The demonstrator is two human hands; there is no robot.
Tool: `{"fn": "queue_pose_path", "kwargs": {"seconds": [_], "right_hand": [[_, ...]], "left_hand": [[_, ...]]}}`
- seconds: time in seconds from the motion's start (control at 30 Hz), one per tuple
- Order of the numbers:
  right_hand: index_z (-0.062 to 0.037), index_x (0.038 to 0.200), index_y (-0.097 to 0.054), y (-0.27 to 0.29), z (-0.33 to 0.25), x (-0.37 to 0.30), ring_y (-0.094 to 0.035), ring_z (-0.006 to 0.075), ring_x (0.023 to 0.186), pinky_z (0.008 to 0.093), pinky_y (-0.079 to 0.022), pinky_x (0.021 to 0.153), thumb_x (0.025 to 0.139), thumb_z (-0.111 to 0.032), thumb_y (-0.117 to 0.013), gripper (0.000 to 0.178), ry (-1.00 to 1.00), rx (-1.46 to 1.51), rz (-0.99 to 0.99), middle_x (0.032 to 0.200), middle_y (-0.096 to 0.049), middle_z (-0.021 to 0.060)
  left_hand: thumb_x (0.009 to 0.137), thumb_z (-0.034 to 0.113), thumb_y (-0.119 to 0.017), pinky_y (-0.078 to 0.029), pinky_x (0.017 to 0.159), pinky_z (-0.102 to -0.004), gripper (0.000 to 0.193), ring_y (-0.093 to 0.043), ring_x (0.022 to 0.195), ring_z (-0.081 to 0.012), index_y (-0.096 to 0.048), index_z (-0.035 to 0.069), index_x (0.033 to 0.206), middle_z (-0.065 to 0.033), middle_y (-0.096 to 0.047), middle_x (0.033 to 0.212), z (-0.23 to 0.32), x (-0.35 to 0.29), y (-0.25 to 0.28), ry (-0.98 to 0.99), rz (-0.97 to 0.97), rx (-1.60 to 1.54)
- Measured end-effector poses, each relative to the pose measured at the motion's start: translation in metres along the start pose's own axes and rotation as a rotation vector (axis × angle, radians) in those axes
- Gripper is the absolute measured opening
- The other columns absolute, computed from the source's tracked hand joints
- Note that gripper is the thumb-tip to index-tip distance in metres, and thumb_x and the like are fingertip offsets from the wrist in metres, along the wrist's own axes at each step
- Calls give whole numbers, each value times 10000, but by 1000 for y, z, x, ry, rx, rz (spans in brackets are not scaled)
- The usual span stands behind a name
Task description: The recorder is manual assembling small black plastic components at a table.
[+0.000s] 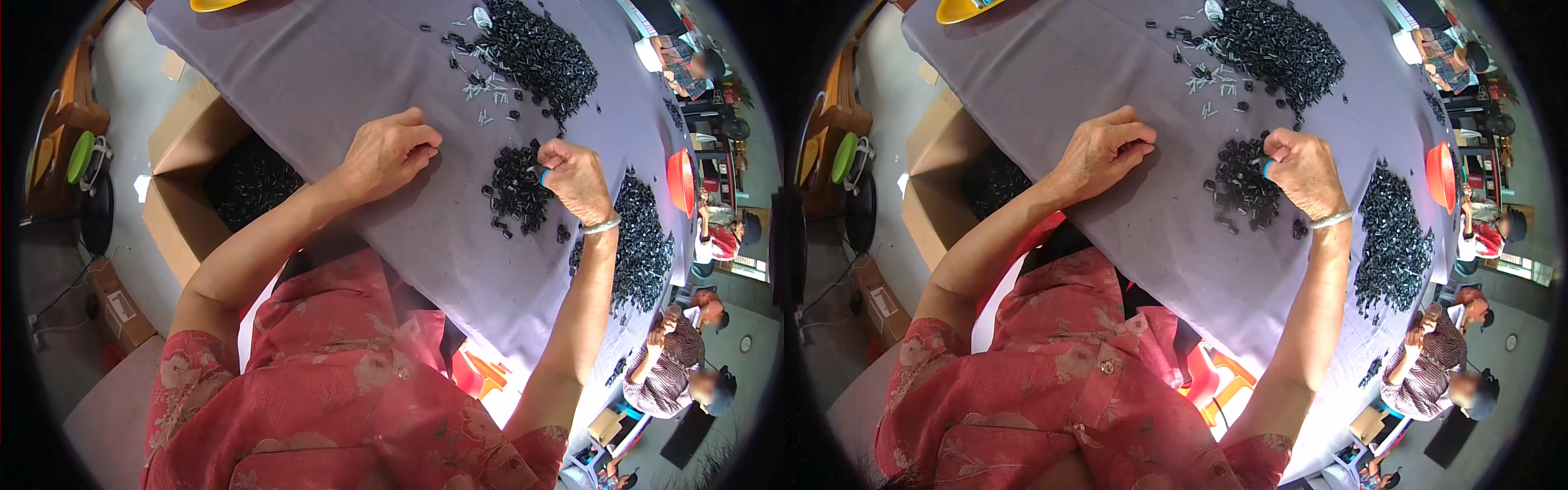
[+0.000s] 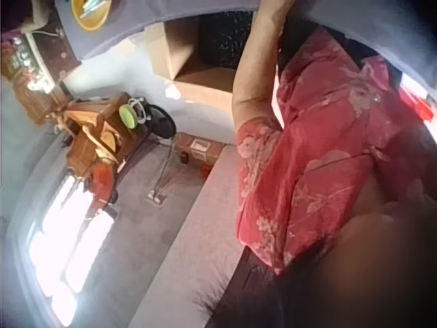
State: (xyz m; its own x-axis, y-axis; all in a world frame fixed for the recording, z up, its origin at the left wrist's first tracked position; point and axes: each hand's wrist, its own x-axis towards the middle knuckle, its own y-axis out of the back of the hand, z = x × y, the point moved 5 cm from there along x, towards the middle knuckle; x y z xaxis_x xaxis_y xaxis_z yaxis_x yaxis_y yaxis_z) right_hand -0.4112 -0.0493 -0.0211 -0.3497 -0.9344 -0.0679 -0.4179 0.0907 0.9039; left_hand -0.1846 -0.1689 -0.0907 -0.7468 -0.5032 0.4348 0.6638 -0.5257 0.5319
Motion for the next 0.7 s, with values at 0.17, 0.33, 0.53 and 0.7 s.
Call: {"fn": "queue_pose_path", "kwargs": {"seconds": [0.17,0.33,0.53,0.7], "right_hand": [[-7,942,-663,-3,-19,10,-659,170,771,281,-507,718,700,111,-483,324,189,88,77,790,-679,98],[-20,939,-638,-37,-18,49,-632,181,782,283,-496,740,698,116,-481,319,336,192,136,848,-647,79],[-39,931,-643,-50,-16,70,-609,189,787,289,-485,732,697,90,-517,296,308,75,-3,838,-623,73],[-40,890,-655,-46,-15,66,-620,249,741,319,-499,711,687,60,-545,252,175,95,-52,809,-649,111]], "left_hand": [[805,38,-673,-463,585,-341,94,-578,650,-246,-625,47,885,-67,-562,839,-1,-1,0,-13,8,20],[802,37,-673,-464,588,-350,92,-585,655,-250,-626,41,881,-71,-564,829,2,0,-1,-21,13,17],[800,80,-667,-482,625,-391,59,-610,697,-272,-640,73,852,-59,-576,826,0,1,0,-9,22,30],[797,42,-669,-479,612,-365,88,-607,682,-267,-642,47,880,-72,-581,826,1,2,0,-25,32,30]]}}
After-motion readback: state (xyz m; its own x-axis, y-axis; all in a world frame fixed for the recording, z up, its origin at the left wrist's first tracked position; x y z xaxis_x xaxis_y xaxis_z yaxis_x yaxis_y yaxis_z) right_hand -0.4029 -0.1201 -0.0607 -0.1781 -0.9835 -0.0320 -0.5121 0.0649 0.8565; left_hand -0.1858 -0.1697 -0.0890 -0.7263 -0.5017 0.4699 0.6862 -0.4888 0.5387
